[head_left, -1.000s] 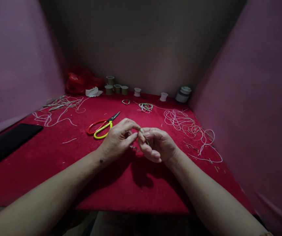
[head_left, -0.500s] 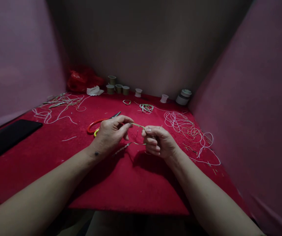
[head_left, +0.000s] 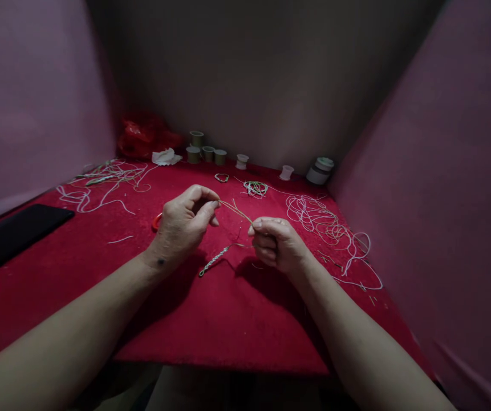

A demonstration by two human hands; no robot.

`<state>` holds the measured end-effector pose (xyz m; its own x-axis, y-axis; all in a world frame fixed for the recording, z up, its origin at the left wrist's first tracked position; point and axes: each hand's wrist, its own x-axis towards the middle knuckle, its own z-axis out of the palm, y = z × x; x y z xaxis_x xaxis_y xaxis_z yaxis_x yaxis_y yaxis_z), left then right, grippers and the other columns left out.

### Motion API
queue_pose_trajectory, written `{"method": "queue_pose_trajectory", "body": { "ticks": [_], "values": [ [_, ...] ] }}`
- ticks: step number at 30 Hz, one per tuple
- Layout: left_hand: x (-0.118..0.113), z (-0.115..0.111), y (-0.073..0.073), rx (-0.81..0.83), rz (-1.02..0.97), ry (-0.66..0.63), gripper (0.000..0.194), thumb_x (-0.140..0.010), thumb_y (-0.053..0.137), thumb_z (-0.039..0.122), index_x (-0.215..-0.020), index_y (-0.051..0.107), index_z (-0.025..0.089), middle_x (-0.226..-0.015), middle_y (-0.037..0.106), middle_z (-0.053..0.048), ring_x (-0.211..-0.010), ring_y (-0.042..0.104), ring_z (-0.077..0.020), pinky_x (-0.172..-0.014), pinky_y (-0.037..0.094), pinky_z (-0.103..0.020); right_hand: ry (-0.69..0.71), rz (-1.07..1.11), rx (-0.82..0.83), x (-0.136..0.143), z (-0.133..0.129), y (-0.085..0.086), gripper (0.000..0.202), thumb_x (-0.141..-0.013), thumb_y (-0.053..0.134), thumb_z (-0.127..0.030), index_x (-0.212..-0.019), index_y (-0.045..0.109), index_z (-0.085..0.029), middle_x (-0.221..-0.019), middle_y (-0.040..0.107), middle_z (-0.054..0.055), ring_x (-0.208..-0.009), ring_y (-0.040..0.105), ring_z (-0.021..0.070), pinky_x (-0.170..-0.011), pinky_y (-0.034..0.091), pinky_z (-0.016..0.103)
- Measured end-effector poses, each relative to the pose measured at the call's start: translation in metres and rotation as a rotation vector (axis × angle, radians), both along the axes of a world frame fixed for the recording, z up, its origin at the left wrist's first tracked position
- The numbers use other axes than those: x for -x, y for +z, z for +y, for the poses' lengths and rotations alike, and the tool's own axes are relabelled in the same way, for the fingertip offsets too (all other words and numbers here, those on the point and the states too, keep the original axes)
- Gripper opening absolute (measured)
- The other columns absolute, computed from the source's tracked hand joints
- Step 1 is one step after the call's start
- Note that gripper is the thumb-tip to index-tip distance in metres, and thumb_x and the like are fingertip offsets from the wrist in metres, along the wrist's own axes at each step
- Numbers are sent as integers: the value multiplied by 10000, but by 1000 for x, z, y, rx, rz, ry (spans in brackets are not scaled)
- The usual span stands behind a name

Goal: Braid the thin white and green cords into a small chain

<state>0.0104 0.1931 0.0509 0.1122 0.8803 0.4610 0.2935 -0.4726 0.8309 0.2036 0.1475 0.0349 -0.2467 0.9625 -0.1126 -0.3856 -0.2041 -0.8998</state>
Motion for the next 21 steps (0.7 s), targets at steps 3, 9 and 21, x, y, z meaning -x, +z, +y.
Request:
{"method": "queue_pose_trajectory", "body": {
  "ticks": [3, 9, 21],
  "values": [
    [-1, 4, -3, 21, 24, -13, 49, -838, 594, 209, -862, 628, 183, -607, 634, 23, -473, 533, -99, -481, 422, -234, -46, -5, -20, 2, 0, 0, 131, -689, 695, -288, -670, 684, -159, -394, 278, -123, -314, 193, 31, -301, 147, 182],
    [0, 12, -9, 47, 83, 1, 58, -809, 589, 214, -836, 627, 180, -597, 634, 21, -458, 529, -98, -474, 411, -222, -159, -89, -104, 8, 0, -2, 166, -735, 717, -309, -782, 715, -150, -384, 306, -130, -310, 207, 41, -296, 178, 201],
    [-4, 3, 5, 508, 99, -250, 354, -787, 600, 186, -1127, 673, 116, -539, 645, 15, -408, 528, -110, -421, 415, -206, -227, -168, -203, 15, 0, -10, 221, -777, 735, -377, -813, 705, -161, -388, 395, -113, -297, 306, 53, -292, 224, 207]
  ]
}}
